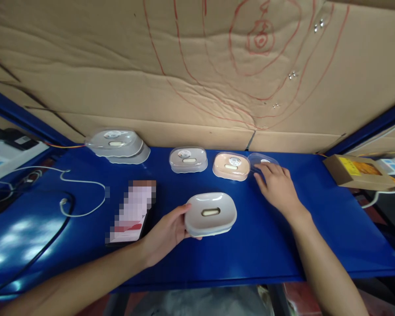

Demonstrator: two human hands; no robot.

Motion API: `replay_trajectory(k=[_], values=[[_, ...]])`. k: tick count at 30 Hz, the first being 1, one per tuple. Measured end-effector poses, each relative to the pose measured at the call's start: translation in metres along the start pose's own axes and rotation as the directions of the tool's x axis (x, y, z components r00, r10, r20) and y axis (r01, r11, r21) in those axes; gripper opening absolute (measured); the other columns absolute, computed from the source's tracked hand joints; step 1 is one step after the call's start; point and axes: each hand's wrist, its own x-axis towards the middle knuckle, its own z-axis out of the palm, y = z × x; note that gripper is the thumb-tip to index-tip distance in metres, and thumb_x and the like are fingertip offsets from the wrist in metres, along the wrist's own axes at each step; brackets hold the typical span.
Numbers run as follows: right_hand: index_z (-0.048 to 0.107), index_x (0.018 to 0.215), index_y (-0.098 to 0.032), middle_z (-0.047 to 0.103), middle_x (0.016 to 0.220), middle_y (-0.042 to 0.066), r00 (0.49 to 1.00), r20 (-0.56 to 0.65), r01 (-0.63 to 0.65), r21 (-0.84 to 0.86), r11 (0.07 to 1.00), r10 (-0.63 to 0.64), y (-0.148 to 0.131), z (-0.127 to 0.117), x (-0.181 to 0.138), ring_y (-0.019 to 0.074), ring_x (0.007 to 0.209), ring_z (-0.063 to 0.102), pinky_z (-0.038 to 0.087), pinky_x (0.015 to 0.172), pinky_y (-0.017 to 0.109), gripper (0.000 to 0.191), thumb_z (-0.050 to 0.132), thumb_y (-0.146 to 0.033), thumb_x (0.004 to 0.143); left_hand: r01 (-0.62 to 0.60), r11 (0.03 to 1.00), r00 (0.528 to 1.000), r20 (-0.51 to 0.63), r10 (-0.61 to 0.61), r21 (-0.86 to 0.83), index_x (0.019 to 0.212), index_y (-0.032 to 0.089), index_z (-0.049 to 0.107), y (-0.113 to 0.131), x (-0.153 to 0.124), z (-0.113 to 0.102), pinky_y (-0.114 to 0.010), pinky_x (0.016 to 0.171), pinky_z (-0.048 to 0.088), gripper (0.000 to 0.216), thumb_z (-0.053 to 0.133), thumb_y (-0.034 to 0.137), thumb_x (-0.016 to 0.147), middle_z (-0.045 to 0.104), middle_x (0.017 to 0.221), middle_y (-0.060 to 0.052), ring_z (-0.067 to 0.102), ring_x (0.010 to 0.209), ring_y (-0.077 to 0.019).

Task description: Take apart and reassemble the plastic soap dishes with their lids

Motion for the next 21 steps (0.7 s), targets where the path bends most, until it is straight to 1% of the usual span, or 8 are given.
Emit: replay_trajectory(k=[3, 5, 7, 9, 13, 16, 18, 21], values=[[0.067, 0.126, -0.023, 0.074, 0.127, 0.011, 0.995, 0.059, 0.055, 0.305, 0.951, -0.077, -0.037, -0.017, -0.009, 0.0304, 0.118, 0.070, 0.053, 0.104, 0.049, 0.037, 0.042, -0.045, 0.110, -0.027, 0.999, 1.000, 0.001, 0.027, 0.032, 0.132, 0.018, 0.064, 0.002, 0.000, 0.001, -0.039, 0.079, 0.060, 0.039, 0.058, 0.041, 0.101, 0.071, 0.126, -0.013, 0.067, 0.104, -0.0279], [0.062, 0.136, -0.025, 0.075, 0.126, 0.010, 0.980, 0.148, 0.048, 0.468, 0.883, -0.131, -0.059, -0.023, -0.017, 0.0279, 0.113, 0.073, 0.058, 0.098, 0.046, 0.039, 0.045, -0.048, 0.109, -0.053, 0.998, 0.999, 0.007, 0.053, 0.045, 0.131, 0.019, 0.065, 0.003, -0.002, 0.002, -0.038, 0.080, 0.058, 0.038, 0.061, 0.039, 0.098, 0.072, 0.125, -0.012, 0.067, 0.104, -0.0276], [0.057, 0.143, -0.026, 0.072, 0.135, 0.010, 0.956, 0.206, 0.062, 0.557, 0.828, -0.210, -0.074, -0.023, -0.024, 0.0279, 0.120, 0.071, 0.058, 0.102, 0.046, 0.042, 0.047, -0.048, 0.109, -0.084, 0.996, 0.996, 0.004, 0.084, 0.043, 0.130, 0.020, 0.067, 0.006, -0.004, 0.004, -0.036, 0.084, 0.056, 0.038, 0.062, 0.037, 0.098, 0.073, 0.125, -0.011, 0.067, 0.108, -0.0278], [0.056, 0.144, -0.026, 0.069, 0.139, 0.010, 0.948, 0.218, 0.052, 0.613, 0.788, -0.233, -0.080, -0.020, -0.028, 0.0278, 0.122, 0.070, 0.058, 0.103, 0.045, 0.042, 0.049, -0.048, 0.108, -0.101, 0.994, 0.995, -0.006, 0.101, 0.038, 0.132, 0.020, 0.067, 0.008, -0.006, 0.006, -0.035, 0.089, 0.054, 0.038, 0.062, 0.036, 0.098, 0.073, 0.126, -0.009, 0.066, 0.115, -0.0287], [0.056, 0.144, -0.026, 0.070, 0.135, 0.011, 0.964, 0.228, -0.064, 0.693, 0.718, -0.134, -0.080, -0.011, -0.028, 0.0239, 0.101, 0.075, 0.065, 0.087, 0.041, 0.046, 0.054, -0.051, 0.105, -0.105, 0.994, 0.995, 0.006, 0.105, 0.023, 0.139, 0.022, 0.065, 0.010, -0.006, 0.007, -0.038, 0.096, 0.052, 0.044, 0.064, 0.037, 0.097, 0.073, 0.129, -0.009, 0.064, 0.122, -0.0311], [0.055, 0.145, -0.026, 0.074, 0.126, 0.009, 0.953, 0.278, -0.129, 0.732, 0.669, -0.121, -0.080, -0.009, -0.027, 0.0228, 0.098, 0.075, 0.064, 0.085, 0.040, 0.047, 0.054, -0.051, 0.105, -0.116, 0.993, 0.993, 0.014, 0.116, -0.011, 0.145, 0.023, 0.060, 0.009, -0.004, 0.006, -0.040, 0.103, 0.050, 0.049, 0.063, 0.036, 0.098, 0.072, 0.132, -0.009, 0.062, 0.126, -0.0317], [0.057, 0.142, -0.026, 0.075, 0.121, 0.008, 0.953, 0.278, -0.136, 0.745, 0.653, -0.118, -0.082, -0.009, -0.027, 0.0217, 0.096, 0.074, 0.064, 0.082, 0.038, 0.044, 0.053, -0.050, 0.106, -0.112, 0.993, 0.994, 0.018, 0.112, -0.034, 0.148, 0.024, 0.058, 0.008, -0.004, 0.005, -0.040, 0.104, 0.050, 0.051, 0.062, 0.036, 0.098, 0.071, 0.135, -0.009, 0.061, 0.128, -0.0316], [0.059, 0.140, -0.026, 0.073, 0.124, 0.008, 0.967, 0.224, -0.093, 0.751, 0.654, -0.119, -0.087, -0.010, -0.029, 0.0207, 0.096, 0.073, 0.063, 0.080, 0.035, 0.041, 0.055, -0.048, 0.106, -0.086, 0.994, 0.995, 0.040, 0.089, -0.065, 0.150, 0.026, 0.056, 0.009, -0.005, 0.004, -0.038, 0.101, 0.052, 0.052, 0.061, 0.036, 0.099, 0.070, 0.138, -0.007, 0.061, 0.129, -0.0310]])
